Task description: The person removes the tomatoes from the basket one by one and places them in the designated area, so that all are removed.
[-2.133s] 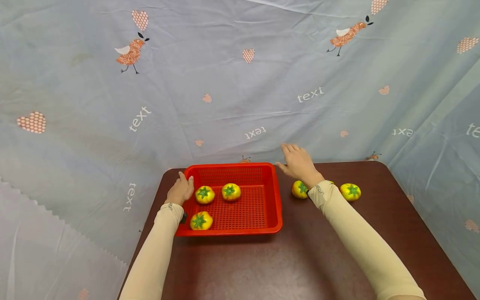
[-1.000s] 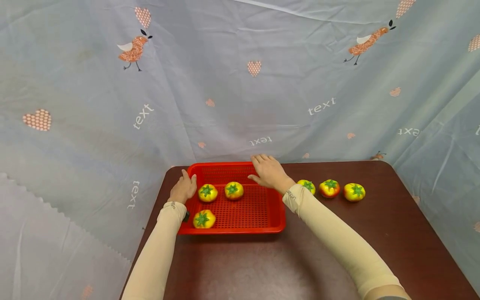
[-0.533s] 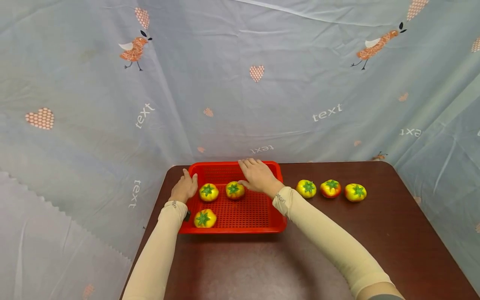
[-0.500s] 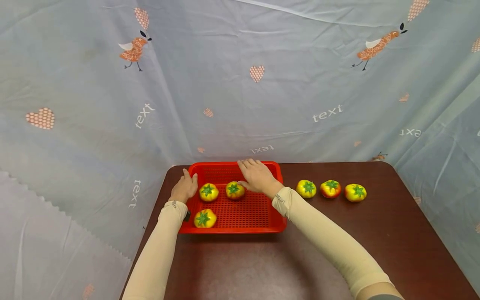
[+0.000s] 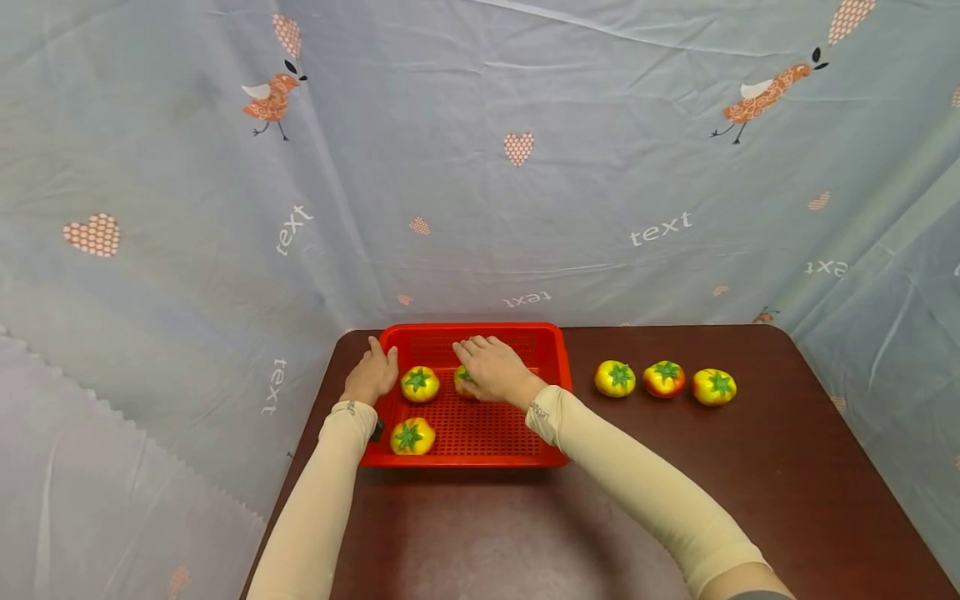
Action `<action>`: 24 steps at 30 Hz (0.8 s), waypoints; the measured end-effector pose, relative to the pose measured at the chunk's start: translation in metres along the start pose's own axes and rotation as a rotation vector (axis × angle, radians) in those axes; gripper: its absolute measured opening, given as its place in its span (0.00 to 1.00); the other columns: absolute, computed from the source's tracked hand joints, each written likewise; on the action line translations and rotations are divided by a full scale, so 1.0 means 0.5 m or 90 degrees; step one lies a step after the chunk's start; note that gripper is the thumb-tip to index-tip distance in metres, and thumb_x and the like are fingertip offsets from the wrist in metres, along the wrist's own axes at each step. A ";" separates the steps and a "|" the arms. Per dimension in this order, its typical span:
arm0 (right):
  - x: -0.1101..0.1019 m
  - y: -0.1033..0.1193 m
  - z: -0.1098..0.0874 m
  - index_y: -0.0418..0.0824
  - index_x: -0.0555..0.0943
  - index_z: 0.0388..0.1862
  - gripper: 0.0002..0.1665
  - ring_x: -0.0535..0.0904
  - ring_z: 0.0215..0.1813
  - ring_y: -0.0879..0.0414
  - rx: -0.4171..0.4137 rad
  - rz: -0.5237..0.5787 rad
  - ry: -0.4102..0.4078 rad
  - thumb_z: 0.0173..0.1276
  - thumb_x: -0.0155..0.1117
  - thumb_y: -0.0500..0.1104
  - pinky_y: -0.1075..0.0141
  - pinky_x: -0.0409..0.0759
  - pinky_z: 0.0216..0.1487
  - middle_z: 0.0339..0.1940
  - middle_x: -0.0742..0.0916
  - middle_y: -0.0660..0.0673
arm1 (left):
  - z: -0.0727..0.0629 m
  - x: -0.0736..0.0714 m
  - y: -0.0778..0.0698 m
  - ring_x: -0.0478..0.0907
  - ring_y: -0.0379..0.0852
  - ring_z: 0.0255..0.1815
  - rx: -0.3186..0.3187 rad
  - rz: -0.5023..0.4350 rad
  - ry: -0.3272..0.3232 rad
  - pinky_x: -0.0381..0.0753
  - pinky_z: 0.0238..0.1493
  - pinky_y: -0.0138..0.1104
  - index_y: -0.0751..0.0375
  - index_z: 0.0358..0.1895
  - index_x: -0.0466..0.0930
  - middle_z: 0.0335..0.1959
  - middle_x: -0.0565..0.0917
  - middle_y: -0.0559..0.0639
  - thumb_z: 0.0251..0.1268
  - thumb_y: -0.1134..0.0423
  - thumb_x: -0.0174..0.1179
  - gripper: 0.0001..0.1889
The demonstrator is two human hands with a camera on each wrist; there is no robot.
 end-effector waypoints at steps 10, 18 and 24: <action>0.028 0.050 0.020 0.40 0.62 0.76 0.43 0.68 0.73 0.51 -0.021 -0.017 0.029 0.73 0.52 0.64 0.58 0.66 0.73 0.73 0.73 0.45 | -0.005 -0.001 -0.001 0.56 0.72 0.73 0.002 0.003 -0.003 0.59 0.71 0.59 0.76 0.75 0.26 0.75 0.51 0.77 0.80 0.47 0.23 0.38; 0.074 0.022 0.037 0.41 0.60 0.77 0.44 0.66 0.74 0.52 0.037 -0.020 0.077 0.73 0.51 0.65 0.58 0.64 0.74 0.74 0.72 0.46 | -0.002 0.003 0.005 0.55 0.72 0.73 -0.006 0.000 -0.003 0.58 0.72 0.59 0.75 0.75 0.25 0.75 0.51 0.77 0.79 0.46 0.21 0.38; 0.095 0.007 0.041 0.40 0.62 0.76 0.43 0.67 0.73 0.51 0.057 -0.001 0.084 0.72 0.54 0.63 0.58 0.66 0.73 0.73 0.73 0.45 | -0.001 0.002 0.003 0.56 0.71 0.73 -0.003 -0.003 -0.012 0.58 0.72 0.59 0.75 0.75 0.26 0.74 0.52 0.77 0.80 0.47 0.24 0.38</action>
Point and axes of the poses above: each hand's wrist, its own z-axis towards the middle knuckle, its own x-axis out of the palm, y = z × x, the point moved 7 cm from there along z, towards the middle knuckle
